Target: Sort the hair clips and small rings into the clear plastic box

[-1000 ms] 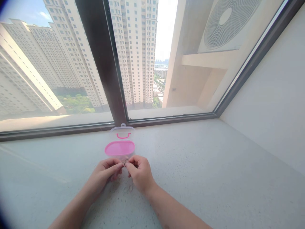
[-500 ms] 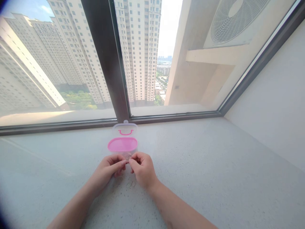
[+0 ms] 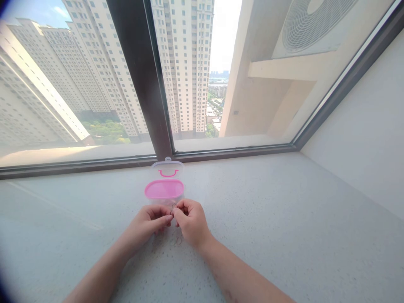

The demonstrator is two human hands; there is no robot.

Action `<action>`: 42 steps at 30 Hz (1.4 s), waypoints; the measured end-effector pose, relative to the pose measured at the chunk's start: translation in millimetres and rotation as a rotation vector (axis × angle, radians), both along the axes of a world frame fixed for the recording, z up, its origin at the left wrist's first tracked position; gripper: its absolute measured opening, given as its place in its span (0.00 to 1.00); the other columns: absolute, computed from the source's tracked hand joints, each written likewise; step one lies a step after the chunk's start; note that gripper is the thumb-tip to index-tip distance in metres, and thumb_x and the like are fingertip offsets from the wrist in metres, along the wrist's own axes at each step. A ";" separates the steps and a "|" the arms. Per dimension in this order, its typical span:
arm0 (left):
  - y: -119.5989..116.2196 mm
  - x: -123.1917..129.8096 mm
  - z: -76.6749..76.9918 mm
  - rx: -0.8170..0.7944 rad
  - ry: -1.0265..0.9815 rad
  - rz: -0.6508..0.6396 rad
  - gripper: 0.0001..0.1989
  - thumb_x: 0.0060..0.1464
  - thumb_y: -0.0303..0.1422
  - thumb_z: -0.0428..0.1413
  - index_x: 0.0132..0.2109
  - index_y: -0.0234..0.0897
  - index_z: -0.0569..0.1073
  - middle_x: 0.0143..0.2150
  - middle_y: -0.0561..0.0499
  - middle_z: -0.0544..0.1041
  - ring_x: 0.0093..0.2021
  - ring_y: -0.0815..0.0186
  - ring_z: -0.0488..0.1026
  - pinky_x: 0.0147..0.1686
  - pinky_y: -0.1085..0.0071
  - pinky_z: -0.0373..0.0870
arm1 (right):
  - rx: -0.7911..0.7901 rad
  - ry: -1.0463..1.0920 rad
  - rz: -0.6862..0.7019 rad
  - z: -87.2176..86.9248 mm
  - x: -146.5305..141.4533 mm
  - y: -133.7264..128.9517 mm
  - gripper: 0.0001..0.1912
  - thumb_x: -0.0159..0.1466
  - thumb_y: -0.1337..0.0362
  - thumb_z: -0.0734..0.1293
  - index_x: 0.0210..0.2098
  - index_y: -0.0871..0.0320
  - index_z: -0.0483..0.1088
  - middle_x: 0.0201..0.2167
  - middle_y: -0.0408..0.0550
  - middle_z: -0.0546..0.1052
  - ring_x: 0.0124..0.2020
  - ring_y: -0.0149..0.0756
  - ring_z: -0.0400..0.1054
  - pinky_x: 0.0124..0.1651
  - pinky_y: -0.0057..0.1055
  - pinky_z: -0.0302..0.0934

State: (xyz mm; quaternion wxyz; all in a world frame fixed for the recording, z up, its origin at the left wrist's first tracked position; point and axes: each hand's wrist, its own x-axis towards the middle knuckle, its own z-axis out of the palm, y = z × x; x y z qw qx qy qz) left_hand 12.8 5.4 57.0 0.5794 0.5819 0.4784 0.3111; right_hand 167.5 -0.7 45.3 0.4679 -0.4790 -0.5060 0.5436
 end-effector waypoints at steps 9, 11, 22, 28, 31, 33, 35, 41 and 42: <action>-1.3 -2.9 1.8 -0.018 0.030 -0.081 0.12 0.52 0.38 0.57 0.31 0.33 0.78 0.25 0.51 0.74 0.23 0.71 0.64 0.23 0.76 0.58 | 0.010 0.009 0.018 0.9 0.5 0.8 0.06 0.54 0.66 0.63 0.21 0.60 0.64 0.13 0.37 0.64 0.13 0.22 0.53 0.18 0.21 0.48; -1.3 -2.8 1.8 -0.026 0.038 -0.079 0.13 0.52 0.39 0.57 0.30 0.33 0.78 0.25 0.50 0.75 0.23 0.71 0.64 0.23 0.76 0.58 | 0.014 0.010 0.022 0.5 0.9 0.6 0.06 0.54 0.66 0.63 0.21 0.60 0.64 0.13 0.37 0.64 0.13 0.22 0.53 0.18 0.21 0.48; 0.0 -1.3 0.2 -0.049 0.029 -0.097 0.14 0.51 0.41 0.58 0.29 0.32 0.77 0.24 0.50 0.75 0.22 0.71 0.65 0.22 0.75 0.58 | 0.040 0.020 0.083 -1.1 5.3 -1.2 0.05 0.53 0.66 0.63 0.23 0.60 0.65 0.13 0.38 0.64 0.14 0.24 0.55 0.18 0.21 0.49; -0.6 -1.3 0.0 -0.049 -0.008 -0.091 0.12 0.50 0.38 0.58 0.29 0.32 0.76 0.24 0.51 0.74 0.23 0.70 0.66 0.23 0.75 0.59 | 0.039 0.033 0.070 -0.5 4.9 -0.7 0.06 0.53 0.65 0.64 0.22 0.60 0.65 0.14 0.38 0.64 0.14 0.23 0.54 0.18 0.21 0.48; -1.6 -1.2 1.7 -0.037 -0.038 -0.056 0.12 0.50 0.37 0.58 0.27 0.33 0.75 0.23 0.52 0.73 0.22 0.71 0.65 0.23 0.75 0.59 | 0.016 0.057 0.038 0.6 4.8 -0.2 0.07 0.54 0.64 0.64 0.22 0.60 0.65 0.14 0.38 0.64 0.14 0.23 0.53 0.18 0.22 0.47; -1.9 -1.2 3.4 -0.039 -0.053 -0.029 0.12 0.50 0.37 0.58 0.26 0.33 0.74 0.23 0.53 0.71 0.22 0.71 0.64 0.22 0.76 0.59 | 0.006 0.057 0.020 1.1 4.6 -0.1 0.07 0.54 0.64 0.64 0.22 0.60 0.65 0.13 0.38 0.64 0.14 0.23 0.53 0.18 0.22 0.47; -1.9 -1.4 4.8 -0.048 -0.073 0.007 0.11 0.50 0.36 0.58 0.25 0.33 0.73 0.22 0.53 0.70 0.21 0.71 0.64 0.22 0.76 0.58 | -0.001 0.053 0.014 1.3 4.0 0.1 0.07 0.54 0.64 0.64 0.22 0.60 0.65 0.13 0.38 0.64 0.14 0.23 0.53 0.18 0.22 0.47; -1.5 -3.4 2.7 -0.058 -0.127 0.083 0.11 0.49 0.36 0.58 0.26 0.33 0.71 0.21 0.54 0.69 0.20 0.72 0.63 0.21 0.76 0.57 | -0.006 0.041 0.023 0.4 0.8 0.5 0.07 0.54 0.64 0.64 0.22 0.60 0.65 0.13 0.38 0.63 0.14 0.23 0.52 0.17 0.22 0.46; -1.5 -3.6 2.2 -0.056 -0.133 0.087 0.11 0.50 0.36 0.58 0.26 0.33 0.71 0.21 0.54 0.70 0.20 0.72 0.63 0.21 0.76 0.58 | -0.006 0.040 0.023 0.4 0.3 0.4 0.07 0.54 0.64 0.64 0.22 0.60 0.65 0.13 0.38 0.63 0.14 0.23 0.52 0.17 0.22 0.46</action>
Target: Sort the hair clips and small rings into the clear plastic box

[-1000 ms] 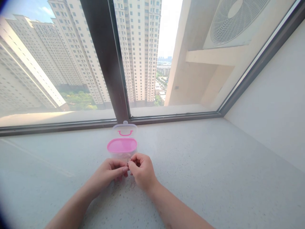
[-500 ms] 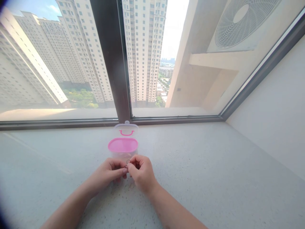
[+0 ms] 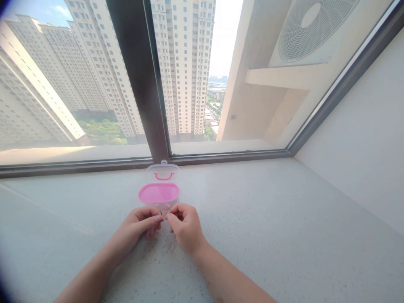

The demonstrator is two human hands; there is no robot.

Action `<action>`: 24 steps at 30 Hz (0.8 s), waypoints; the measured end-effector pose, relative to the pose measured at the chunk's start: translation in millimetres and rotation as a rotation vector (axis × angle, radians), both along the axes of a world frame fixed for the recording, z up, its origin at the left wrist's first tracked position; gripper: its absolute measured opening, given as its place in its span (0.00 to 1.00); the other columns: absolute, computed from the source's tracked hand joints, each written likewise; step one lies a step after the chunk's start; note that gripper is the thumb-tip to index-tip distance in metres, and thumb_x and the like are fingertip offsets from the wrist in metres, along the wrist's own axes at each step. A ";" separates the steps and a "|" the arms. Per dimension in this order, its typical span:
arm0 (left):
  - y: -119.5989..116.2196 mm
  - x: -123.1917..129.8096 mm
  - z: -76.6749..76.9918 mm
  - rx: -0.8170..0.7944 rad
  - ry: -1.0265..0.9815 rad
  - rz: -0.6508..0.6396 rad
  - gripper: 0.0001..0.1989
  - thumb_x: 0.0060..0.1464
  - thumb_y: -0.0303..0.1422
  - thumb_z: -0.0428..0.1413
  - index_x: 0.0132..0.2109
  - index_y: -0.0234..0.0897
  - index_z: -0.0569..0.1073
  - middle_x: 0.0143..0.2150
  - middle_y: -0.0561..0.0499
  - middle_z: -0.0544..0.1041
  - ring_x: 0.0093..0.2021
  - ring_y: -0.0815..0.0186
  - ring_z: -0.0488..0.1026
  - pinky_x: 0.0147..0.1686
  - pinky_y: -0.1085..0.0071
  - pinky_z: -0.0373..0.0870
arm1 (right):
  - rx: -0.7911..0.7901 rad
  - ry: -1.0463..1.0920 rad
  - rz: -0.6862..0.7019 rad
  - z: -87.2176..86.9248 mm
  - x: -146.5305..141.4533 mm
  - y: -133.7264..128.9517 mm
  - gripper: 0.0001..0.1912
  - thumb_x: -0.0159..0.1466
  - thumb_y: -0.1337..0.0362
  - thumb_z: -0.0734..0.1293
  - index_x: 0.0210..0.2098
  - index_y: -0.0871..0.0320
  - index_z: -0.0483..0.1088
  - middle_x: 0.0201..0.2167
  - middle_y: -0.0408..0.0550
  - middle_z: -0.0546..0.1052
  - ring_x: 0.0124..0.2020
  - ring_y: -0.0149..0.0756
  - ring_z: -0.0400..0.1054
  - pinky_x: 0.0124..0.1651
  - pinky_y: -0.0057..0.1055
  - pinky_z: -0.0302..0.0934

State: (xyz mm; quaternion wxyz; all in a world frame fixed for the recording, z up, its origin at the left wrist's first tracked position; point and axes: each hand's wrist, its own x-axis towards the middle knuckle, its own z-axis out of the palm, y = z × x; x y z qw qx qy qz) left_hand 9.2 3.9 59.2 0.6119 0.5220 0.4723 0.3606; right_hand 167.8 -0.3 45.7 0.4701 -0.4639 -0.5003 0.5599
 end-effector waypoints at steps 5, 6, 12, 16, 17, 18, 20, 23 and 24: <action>-0.1 -1.2 0.4 0.006 -0.010 -0.006 0.11 0.51 0.36 0.57 0.26 0.33 0.71 0.21 0.54 0.70 0.21 0.71 0.62 0.21 0.76 0.58 | 0.001 -0.017 -0.007 1.2 -1.7 -0.9 0.07 0.54 0.64 0.63 0.21 0.60 0.64 0.13 0.38 0.62 0.14 0.23 0.52 0.18 0.22 0.47; -0.1 -1.5 0.6 0.008 -0.012 -0.006 0.11 0.51 0.36 0.57 0.26 0.33 0.72 0.22 0.54 0.70 0.21 0.71 0.62 0.21 0.76 0.57 | 0.003 -0.019 -0.007 1.6 -1.9 -1.0 0.07 0.54 0.64 0.63 0.21 0.60 0.64 0.13 0.38 0.63 0.14 0.23 0.52 0.18 0.22 0.47; 0.9 -3.9 -1.7 -0.010 -0.027 -0.009 0.10 0.51 0.36 0.57 0.27 0.33 0.72 0.22 0.54 0.70 0.21 0.71 0.62 0.21 0.76 0.58 | 0.003 -0.013 -0.004 3.2 -3.4 -0.2 0.07 0.53 0.64 0.64 0.21 0.59 0.64 0.13 0.38 0.62 0.14 0.24 0.53 0.18 0.22 0.48; 1.2 -3.4 -2.2 -0.015 -0.037 -0.003 0.10 0.51 0.36 0.56 0.27 0.33 0.72 0.22 0.54 0.70 0.21 0.71 0.63 0.22 0.76 0.58 | 0.005 -0.009 -0.001 3.3 -2.9 -0.2 0.07 0.53 0.64 0.63 0.21 0.59 0.64 0.13 0.38 0.62 0.14 0.24 0.52 0.18 0.22 0.47; 1.2 -2.8 -1.7 -0.015 -0.037 0.001 0.10 0.51 0.36 0.57 0.27 0.33 0.71 0.21 0.54 0.69 0.21 0.71 0.63 0.21 0.76 0.58 | 0.004 -0.010 -0.002 3.2 -2.5 -0.3 0.07 0.53 0.64 0.63 0.21 0.59 0.64 0.13 0.38 0.62 0.14 0.24 0.52 0.18 0.22 0.47; 1.2 -2.1 -1.1 -0.016 -0.034 0.002 0.11 0.50 0.36 0.57 0.26 0.33 0.71 0.21 0.54 0.69 0.20 0.71 0.62 0.21 0.76 0.57 | 0.002 -0.012 -0.004 3.0 -1.9 -0.4 0.07 0.53 0.64 0.64 0.21 0.59 0.64 0.13 0.38 0.62 0.14 0.24 0.52 0.18 0.22 0.47; 1.1 -0.4 0.2 -0.019 -0.031 0.003 0.12 0.49 0.37 0.57 0.25 0.34 0.70 0.20 0.55 0.68 0.20 0.72 0.62 0.21 0.76 0.57 | 0.000 -0.016 -0.008 2.2 -0.5 -0.5 0.07 0.54 0.64 0.64 0.21 0.59 0.64 0.13 0.37 0.62 0.14 0.24 0.53 0.18 0.22 0.47; 1.0 2.2 1.3 -0.022 -0.043 0.007 0.12 0.49 0.37 0.58 0.24 0.34 0.69 0.19 0.55 0.68 0.19 0.72 0.62 0.21 0.76 0.57 | 0.000 -0.013 -0.004 0.1 1.6 -0.3 0.07 0.54 0.63 0.64 0.22 0.59 0.65 0.13 0.37 0.62 0.15 0.24 0.53 0.18 0.22 0.48; 1.0 3.0 1.3 -0.024 -0.047 0.009 0.12 0.49 0.37 0.58 0.24 0.34 0.69 0.19 0.55 0.68 0.19 0.72 0.62 0.21 0.75 0.57 | 0.003 -0.011 -0.002 -0.7 2.2 -0.1 0.07 0.54 0.63 0.64 0.22 0.60 0.65 0.13 0.37 0.62 0.15 0.24 0.53 0.19 0.22 0.48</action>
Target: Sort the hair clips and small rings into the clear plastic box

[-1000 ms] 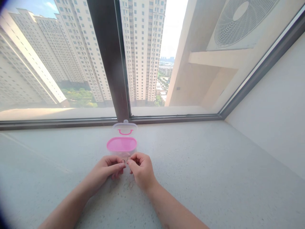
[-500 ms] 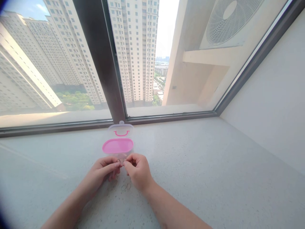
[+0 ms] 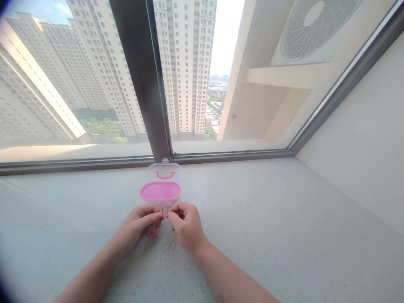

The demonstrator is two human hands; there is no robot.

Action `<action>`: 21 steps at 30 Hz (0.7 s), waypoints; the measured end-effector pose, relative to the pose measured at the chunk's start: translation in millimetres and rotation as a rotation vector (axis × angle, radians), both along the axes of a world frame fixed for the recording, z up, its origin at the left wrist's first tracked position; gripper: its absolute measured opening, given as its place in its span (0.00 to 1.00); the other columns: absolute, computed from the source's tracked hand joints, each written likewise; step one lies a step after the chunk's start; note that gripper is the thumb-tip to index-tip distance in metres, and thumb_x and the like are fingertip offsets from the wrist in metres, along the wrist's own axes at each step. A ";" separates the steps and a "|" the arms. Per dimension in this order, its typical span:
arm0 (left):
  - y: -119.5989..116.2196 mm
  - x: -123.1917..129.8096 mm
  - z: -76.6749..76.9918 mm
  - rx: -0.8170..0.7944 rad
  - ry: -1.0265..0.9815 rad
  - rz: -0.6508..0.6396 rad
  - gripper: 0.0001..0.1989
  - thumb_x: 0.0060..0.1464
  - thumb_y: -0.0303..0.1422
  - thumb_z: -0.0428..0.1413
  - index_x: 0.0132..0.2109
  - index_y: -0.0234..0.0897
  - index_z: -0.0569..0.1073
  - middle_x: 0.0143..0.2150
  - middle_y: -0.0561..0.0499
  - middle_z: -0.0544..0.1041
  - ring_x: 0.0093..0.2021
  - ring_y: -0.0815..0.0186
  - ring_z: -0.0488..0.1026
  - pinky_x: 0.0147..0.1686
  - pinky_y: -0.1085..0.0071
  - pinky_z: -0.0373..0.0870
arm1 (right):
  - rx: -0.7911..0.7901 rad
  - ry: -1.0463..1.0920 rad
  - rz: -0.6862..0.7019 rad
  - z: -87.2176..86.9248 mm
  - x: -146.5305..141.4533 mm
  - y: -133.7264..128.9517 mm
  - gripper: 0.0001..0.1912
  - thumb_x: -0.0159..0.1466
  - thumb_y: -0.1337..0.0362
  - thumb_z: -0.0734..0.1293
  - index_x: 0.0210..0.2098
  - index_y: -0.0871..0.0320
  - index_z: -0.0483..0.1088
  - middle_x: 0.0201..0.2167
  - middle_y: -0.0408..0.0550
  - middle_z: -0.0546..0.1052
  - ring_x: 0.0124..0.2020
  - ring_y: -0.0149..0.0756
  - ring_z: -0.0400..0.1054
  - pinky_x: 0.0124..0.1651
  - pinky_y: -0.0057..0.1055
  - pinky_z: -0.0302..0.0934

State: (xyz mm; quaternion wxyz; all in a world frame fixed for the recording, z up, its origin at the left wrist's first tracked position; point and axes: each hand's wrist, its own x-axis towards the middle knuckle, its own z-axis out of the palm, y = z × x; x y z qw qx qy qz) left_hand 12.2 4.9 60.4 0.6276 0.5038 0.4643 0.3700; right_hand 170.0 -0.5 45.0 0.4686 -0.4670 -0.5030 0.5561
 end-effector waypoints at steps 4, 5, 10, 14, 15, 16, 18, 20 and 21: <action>0.2 2.2 -1.7 0.003 -0.008 0.002 0.13 0.49 0.38 0.57 0.24 0.33 0.70 0.20 0.54 0.69 0.20 0.72 0.62 0.21 0.75 0.58 | 0.010 -0.007 0.001 -2.0 1.8 0.6 0.08 0.55 0.63 0.64 0.22 0.60 0.65 0.13 0.37 0.62 0.15 0.24 0.52 0.19 0.22 0.47; 0.3 2.4 -2.3 0.004 -0.007 0.002 0.13 0.49 0.38 0.57 0.24 0.33 0.70 0.20 0.54 0.69 0.20 0.71 0.62 0.21 0.75 0.58 | 0.010 -0.010 0.000 -2.0 2.0 0.6 0.08 0.55 0.63 0.64 0.22 0.60 0.64 0.13 0.37 0.62 0.15 0.24 0.52 0.19 0.22 0.47; 1.3 1.9 -6.1 0.027 0.017 0.018 0.11 0.49 0.37 0.57 0.25 0.34 0.71 0.18 0.56 0.67 0.19 0.72 0.62 0.21 0.76 0.57 | 0.007 -0.011 -0.002 -1.8 1.5 0.5 0.09 0.55 0.63 0.64 0.22 0.60 0.64 0.12 0.37 0.62 0.14 0.24 0.52 0.19 0.22 0.47; 1.9 0.2 -6.9 0.036 0.025 0.014 0.11 0.50 0.37 0.56 0.26 0.34 0.70 0.19 0.56 0.67 0.19 0.72 0.62 0.20 0.76 0.57 | 0.001 -0.001 -0.007 -2.4 -0.4 0.9 0.08 0.55 0.63 0.64 0.22 0.59 0.64 0.12 0.37 0.62 0.14 0.24 0.52 0.18 0.22 0.46; 1.9 -0.2 -6.6 0.038 0.026 0.012 0.11 0.50 0.37 0.56 0.26 0.34 0.70 0.19 0.56 0.67 0.19 0.72 0.62 0.20 0.76 0.57 | 0.001 0.001 -0.007 -2.3 -1.1 1.0 0.08 0.54 0.63 0.64 0.22 0.59 0.64 0.13 0.37 0.62 0.14 0.24 0.52 0.18 0.22 0.47; 1.8 -0.7 -6.0 0.039 0.027 0.010 0.11 0.50 0.37 0.56 0.25 0.34 0.70 0.19 0.56 0.67 0.20 0.72 0.62 0.20 0.76 0.57 | 0.001 0.003 -0.008 -2.2 -1.7 1.0 0.08 0.54 0.63 0.64 0.22 0.59 0.64 0.13 0.37 0.62 0.14 0.24 0.52 0.18 0.22 0.47; 1.4 -1.5 -4.9 0.039 0.028 0.008 0.12 0.51 0.37 0.56 0.24 0.34 0.68 0.19 0.56 0.66 0.20 0.72 0.62 0.21 0.76 0.57 | 0.001 0.002 -0.010 -1.6 -3.1 0.8 0.07 0.54 0.63 0.64 0.22 0.59 0.64 0.13 0.37 0.62 0.14 0.24 0.52 0.19 0.22 0.47; 1.2 -2.4 -4.3 0.036 0.032 0.007 0.13 0.51 0.38 0.57 0.24 0.34 0.68 0.19 0.56 0.66 0.20 0.72 0.61 0.21 0.76 0.57 | -0.001 0.000 -0.012 -1.0 -4.4 0.7 0.07 0.54 0.64 0.64 0.21 0.60 0.64 0.13 0.37 0.62 0.14 0.24 0.52 0.19 0.22 0.47; 1.2 -2.9 -4.2 0.035 0.034 0.006 0.13 0.51 0.38 0.57 0.24 0.34 0.69 0.19 0.56 0.66 0.20 0.72 0.61 0.21 0.76 0.57 | -0.001 0.000 -0.014 -0.7 -5.1 0.7 0.07 0.54 0.64 0.64 0.21 0.60 0.65 0.13 0.37 0.62 0.14 0.23 0.52 0.19 0.22 0.47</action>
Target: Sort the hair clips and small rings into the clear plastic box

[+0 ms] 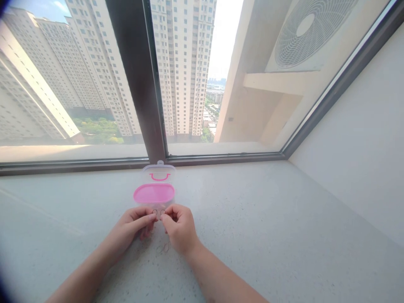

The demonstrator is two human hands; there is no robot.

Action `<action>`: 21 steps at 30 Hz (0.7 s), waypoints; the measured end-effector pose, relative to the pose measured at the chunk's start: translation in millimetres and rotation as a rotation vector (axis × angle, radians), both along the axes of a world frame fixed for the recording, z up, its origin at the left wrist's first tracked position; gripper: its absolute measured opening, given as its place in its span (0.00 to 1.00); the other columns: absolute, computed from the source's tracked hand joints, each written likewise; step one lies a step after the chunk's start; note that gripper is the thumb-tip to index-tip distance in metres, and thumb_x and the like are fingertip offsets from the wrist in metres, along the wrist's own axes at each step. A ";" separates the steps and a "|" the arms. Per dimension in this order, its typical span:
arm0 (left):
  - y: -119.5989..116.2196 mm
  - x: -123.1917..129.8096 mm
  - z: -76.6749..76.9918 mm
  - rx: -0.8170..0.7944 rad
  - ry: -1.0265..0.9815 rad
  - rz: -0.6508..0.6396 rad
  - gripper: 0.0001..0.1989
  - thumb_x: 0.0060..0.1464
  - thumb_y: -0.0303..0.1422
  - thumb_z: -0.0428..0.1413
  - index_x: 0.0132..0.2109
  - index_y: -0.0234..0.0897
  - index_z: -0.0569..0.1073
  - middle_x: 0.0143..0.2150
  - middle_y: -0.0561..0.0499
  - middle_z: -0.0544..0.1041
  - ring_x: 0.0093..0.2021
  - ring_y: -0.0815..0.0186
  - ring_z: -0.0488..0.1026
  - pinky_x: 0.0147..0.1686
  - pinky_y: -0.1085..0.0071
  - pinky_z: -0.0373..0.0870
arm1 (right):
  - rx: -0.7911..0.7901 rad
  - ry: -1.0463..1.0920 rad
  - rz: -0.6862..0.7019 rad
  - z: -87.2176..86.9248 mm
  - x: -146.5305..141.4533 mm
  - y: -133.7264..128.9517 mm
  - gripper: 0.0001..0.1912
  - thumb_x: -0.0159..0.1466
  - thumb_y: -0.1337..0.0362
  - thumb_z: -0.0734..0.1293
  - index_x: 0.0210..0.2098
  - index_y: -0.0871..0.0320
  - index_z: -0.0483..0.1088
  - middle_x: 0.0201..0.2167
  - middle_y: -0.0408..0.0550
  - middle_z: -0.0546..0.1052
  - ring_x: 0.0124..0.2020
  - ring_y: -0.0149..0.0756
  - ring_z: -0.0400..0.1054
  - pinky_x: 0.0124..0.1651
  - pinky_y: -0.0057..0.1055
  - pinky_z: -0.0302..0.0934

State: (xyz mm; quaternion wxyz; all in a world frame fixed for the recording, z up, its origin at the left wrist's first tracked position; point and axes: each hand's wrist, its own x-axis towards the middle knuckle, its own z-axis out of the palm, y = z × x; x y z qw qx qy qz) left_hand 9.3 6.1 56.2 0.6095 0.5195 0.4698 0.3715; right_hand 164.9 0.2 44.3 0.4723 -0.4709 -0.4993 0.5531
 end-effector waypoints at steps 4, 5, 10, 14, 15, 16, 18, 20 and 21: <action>0.2 -1.5 -0.9 -0.007 0.009 -0.004 0.13 0.51 0.38 0.57 0.25 0.34 0.70 0.19 0.56 0.66 0.20 0.71 0.62 0.21 0.76 0.57 | -0.001 0.004 -0.004 0.3 -1.7 0.2 0.07 0.54 0.65 0.64 0.21 0.60 0.64 0.12 0.37 0.62 0.14 0.23 0.52 0.19 0.22 0.47; 0.2 -1.6 -1.2 -0.010 0.011 -0.003 0.13 0.51 0.38 0.57 0.25 0.34 0.70 0.19 0.56 0.66 0.20 0.71 0.62 0.21 0.76 0.57 | 0.000 0.004 -0.004 0.3 -1.7 0.2 0.07 0.54 0.65 0.64 0.21 0.60 0.64 0.12 0.37 0.62 0.14 0.24 0.52 0.19 0.22 0.47; 0.3 -0.3 -1.1 0.001 0.006 -0.005 0.13 0.50 0.38 0.57 0.25 0.34 0.70 0.19 0.56 0.66 0.20 0.72 0.62 0.20 0.76 0.57 | 0.002 0.005 -0.004 0.4 0.1 0.2 0.07 0.54 0.65 0.64 0.21 0.59 0.64 0.12 0.36 0.62 0.14 0.23 0.51 0.19 0.22 0.47; 0.1 2.5 0.1 0.010 0.004 -0.002 0.13 0.51 0.38 0.56 0.25 0.34 0.69 0.20 0.56 0.67 0.20 0.72 0.62 0.21 0.76 0.57 | 0.010 0.001 0.003 -1.0 2.4 0.7 0.07 0.55 0.65 0.64 0.22 0.60 0.64 0.13 0.37 0.62 0.14 0.23 0.51 0.19 0.22 0.47; 0.1 3.2 0.5 0.011 0.006 -0.001 0.13 0.51 0.38 0.56 0.25 0.34 0.69 0.20 0.56 0.67 0.20 0.72 0.62 0.21 0.76 0.57 | 0.014 0.001 0.002 -1.4 2.8 0.8 0.08 0.55 0.65 0.64 0.22 0.60 0.64 0.13 0.37 0.62 0.14 0.23 0.51 0.19 0.22 0.46; 0.0 3.8 0.9 0.012 0.009 0.001 0.12 0.51 0.38 0.56 0.25 0.34 0.69 0.20 0.56 0.67 0.20 0.72 0.62 0.21 0.76 0.57 | 0.017 0.001 0.003 -1.8 3.3 0.8 0.08 0.55 0.64 0.64 0.21 0.60 0.64 0.13 0.37 0.62 0.14 0.23 0.51 0.19 0.22 0.46; 0.0 5.0 1.6 0.017 0.012 -0.001 0.13 0.51 0.37 0.56 0.25 0.33 0.69 0.20 0.56 0.67 0.20 0.72 0.63 0.20 0.76 0.57 | 0.023 0.000 0.005 -2.1 4.1 0.7 0.08 0.55 0.64 0.64 0.21 0.60 0.64 0.12 0.37 0.61 0.14 0.23 0.51 0.19 0.22 0.46; 0.2 6.0 2.1 0.024 0.005 -0.003 0.13 0.52 0.37 0.56 0.24 0.33 0.68 0.19 0.56 0.67 0.19 0.72 0.62 0.20 0.76 0.57 | 0.027 -0.007 0.005 -1.7 5.1 0.5 0.09 0.55 0.64 0.64 0.21 0.60 0.64 0.12 0.37 0.61 0.15 0.23 0.51 0.19 0.22 0.46; 0.4 6.4 2.1 0.027 0.000 -0.005 0.13 0.52 0.37 0.55 0.24 0.33 0.68 0.19 0.56 0.67 0.19 0.72 0.62 0.20 0.76 0.57 | 0.027 -0.011 0.006 -1.4 5.7 0.4 0.09 0.55 0.64 0.64 0.21 0.60 0.64 0.12 0.37 0.61 0.15 0.23 0.51 0.19 0.22 0.46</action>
